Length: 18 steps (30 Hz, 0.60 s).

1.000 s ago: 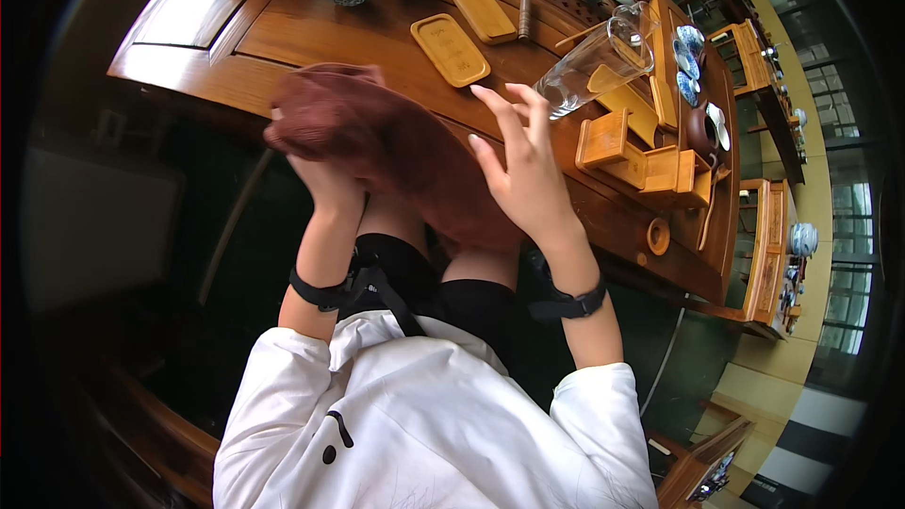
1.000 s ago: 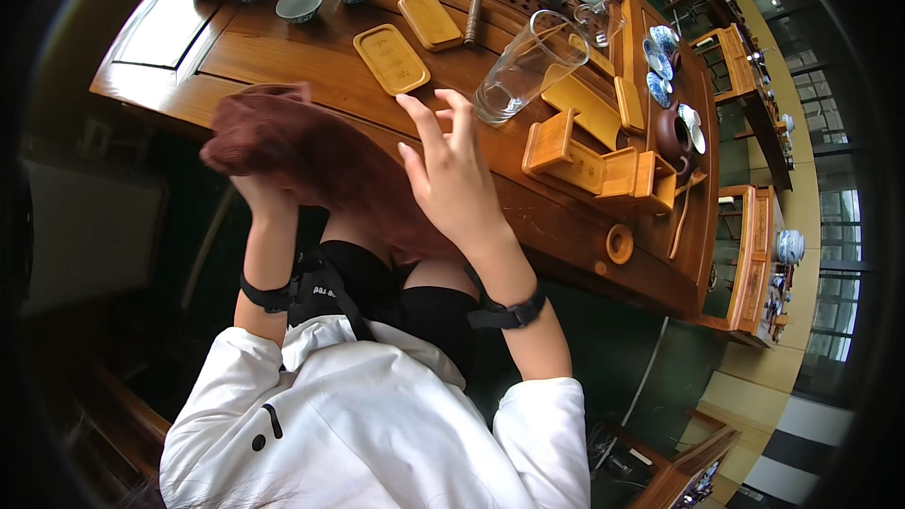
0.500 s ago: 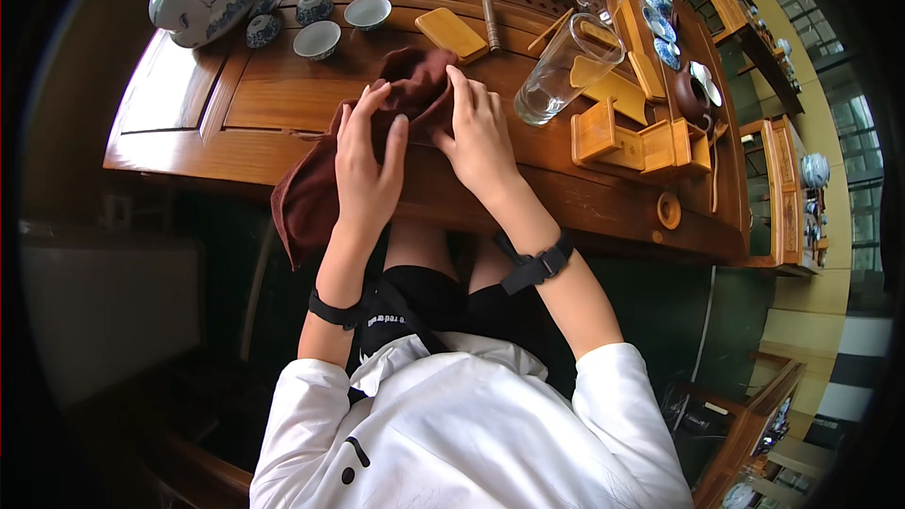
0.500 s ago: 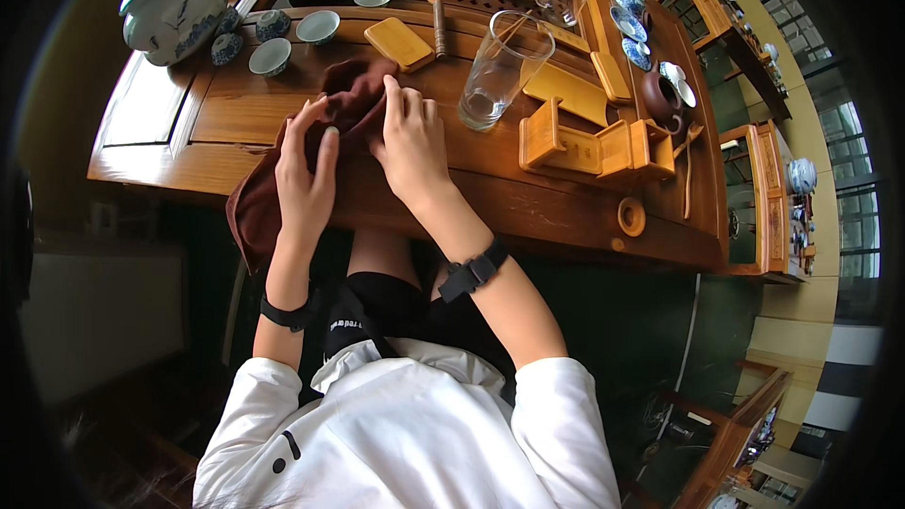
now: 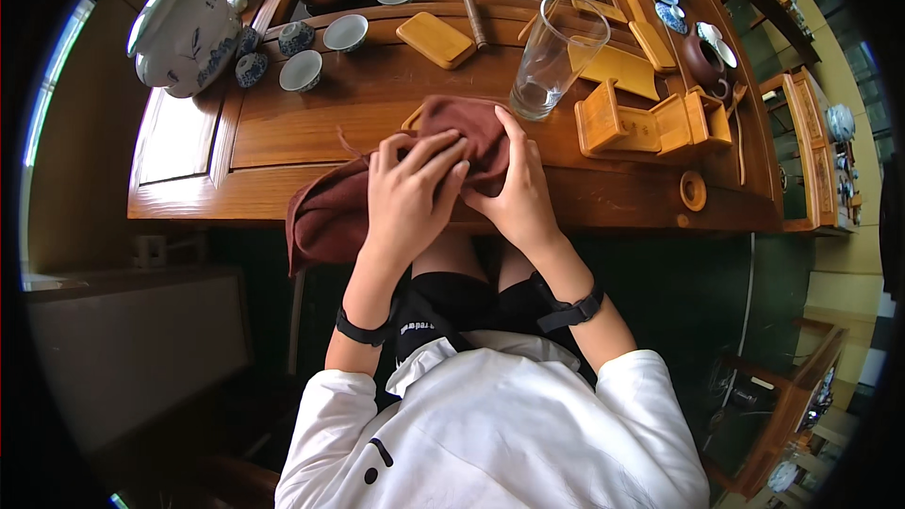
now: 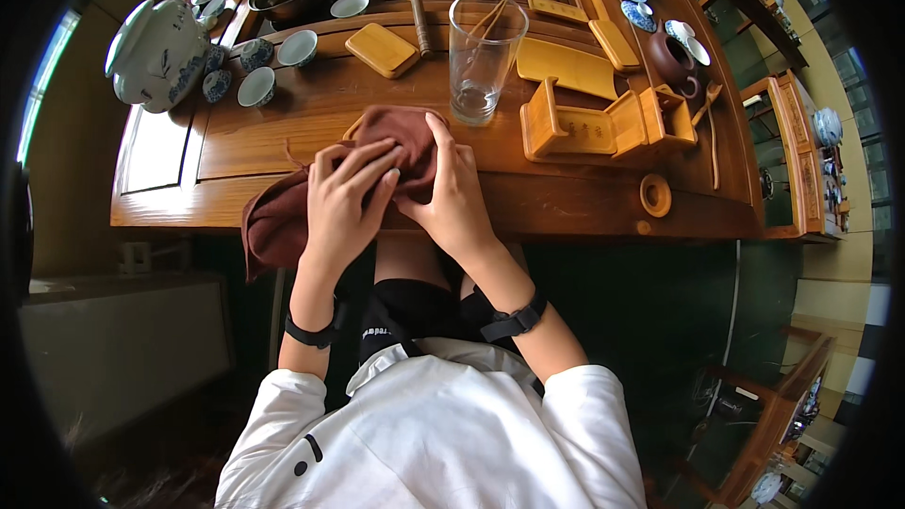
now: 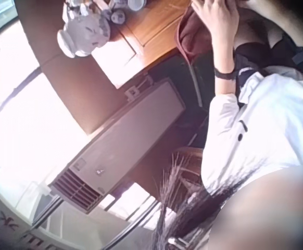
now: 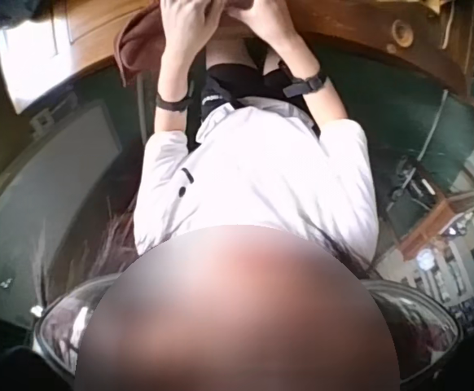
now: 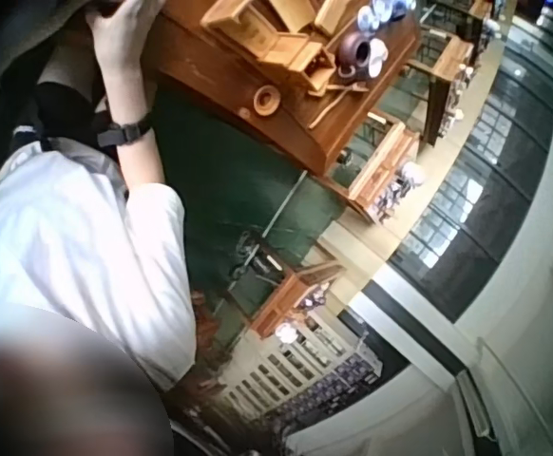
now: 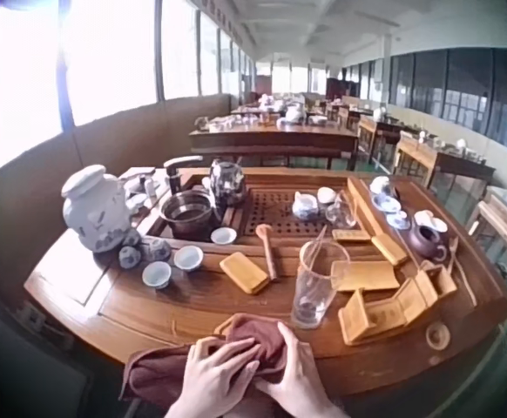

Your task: Clean and organize various components of a wooden tea set using a cloth.

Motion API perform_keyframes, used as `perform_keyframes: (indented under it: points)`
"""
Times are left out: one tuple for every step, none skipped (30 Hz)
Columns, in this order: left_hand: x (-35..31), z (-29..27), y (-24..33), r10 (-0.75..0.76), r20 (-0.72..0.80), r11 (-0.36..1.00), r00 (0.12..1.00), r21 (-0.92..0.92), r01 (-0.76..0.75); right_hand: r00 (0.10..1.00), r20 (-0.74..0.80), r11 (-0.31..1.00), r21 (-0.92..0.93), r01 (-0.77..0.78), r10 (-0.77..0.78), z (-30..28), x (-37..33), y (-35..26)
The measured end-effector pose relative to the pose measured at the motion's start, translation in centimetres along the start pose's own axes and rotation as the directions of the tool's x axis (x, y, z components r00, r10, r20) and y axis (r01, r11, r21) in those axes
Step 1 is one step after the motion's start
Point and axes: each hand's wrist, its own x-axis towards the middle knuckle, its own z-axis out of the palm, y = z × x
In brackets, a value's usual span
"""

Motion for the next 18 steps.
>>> perform_keyframes:
  points:
    - [-0.3,-0.2,0.7,0.037,0.044,0.998,0.998,-0.043,-0.035,1.000,-0.006,1.000,0.012,-0.004,0.004,0.1,0.0,0.1]
    - [-0.7,-0.1,1.3,0.048,0.053,0.997,0.997,-0.065,-0.044,1.000,-0.007,1.000,0.015,0.014,-0.014,0.0,-0.1,0.3]
    - [-1.1,0.1,1.8,0.061,0.061,0.995,0.996,-0.087,-0.055,0.999,-0.011,0.999,0.017,0.034,-0.033,0.0,-0.1,0.4]
    - [-1.3,0.0,2.1,0.033,0.111,0.998,0.993,-0.063,-0.026,0.999,-0.016,0.999,0.018,0.041,-0.041,0.0,-0.2,0.4]
    - [-1.2,-0.1,2.3,0.042,0.120,0.998,0.992,-0.052,-0.036,0.999,-0.029,0.999,0.031,0.038,-0.037,-0.1,-0.1,0.4]
    - [-1.0,-0.2,2.6,0.008,0.119,1.000,0.993,-0.011,-0.006,1.000,-0.027,0.998,0.052,0.017,-0.016,-0.2,-0.2,0.4]
    - [-0.9,-0.3,2.8,-0.025,0.116,0.999,0.993,0.031,0.022,1.000,-0.025,0.997,0.073,-0.002,0.004,-0.2,-0.2,0.5]
    - [-0.9,0.2,2.5,-0.046,0.122,0.996,0.991,0.088,0.036,0.999,-0.039,0.996,0.087,-0.004,0.007,-0.2,-0.2,0.5]
    - [-0.9,0.6,2.0,-0.054,0.087,0.985,0.995,0.166,0.039,0.998,-0.064,0.997,0.082,0.007,-0.001,0.0,-0.3,0.5]
    - [-0.8,1.2,1.4,-0.075,0.045,0.969,0.996,0.241,0.062,0.996,-0.094,0.997,0.071,0.015,-0.009,0.0,-0.3,0.5]
    - [-0.6,1.8,0.8,-0.091,0.001,0.946,0.996,0.311,0.087,0.994,-0.109,0.997,0.082,0.014,-0.005,-0.1,-0.4,0.7]
    - [-0.4,2.4,0.2,-0.121,-0.029,0.918,0.992,0.377,0.123,0.998,-0.060,0.996,0.087,-0.016,0.021,-0.2,-0.7,1.1]
    - [-0.2,2.4,-0.5,-0.129,-0.056,0.899,0.990,0.414,0.141,0.999,-0.007,0.995,0.095,-0.040,0.041,-0.3,-0.7,1.1]
    - [-0.2,2.5,-1.1,-0.145,-0.070,0.886,0.987,0.434,0.161,0.999,-0.030,0.997,0.082,-0.016,0.019,-0.2,-0.7,0.9]
    - [0.0,2.6,-1.3,-0.161,-0.085,0.876,0.983,0.446,0.182,0.999,-0.039,0.996,0.086,-0.019,0.022,-0.2,-0.7,1.0]
    - [0.1,2.7,-1.5,-0.153,-0.081,0.876,0.985,0.450,0.173,0.999,-0.041,0.997,0.075,-0.011,0.014,-0.1,-0.8,1.1]
    - [0.2,2.8,-1.7,-0.174,-0.091,0.870,0.980,0.451,0.197,0.999,-0.041,0.998,0.064,-0.002,0.005,0.0,-0.8,1.2]
    - [0.3,2.9,-1.7,-0.199,-0.100,0.866,0.975,0.449,0.223,0.999,-0.044,0.998,0.063,-0.007,0.010,-0.1,-0.8,1.2]
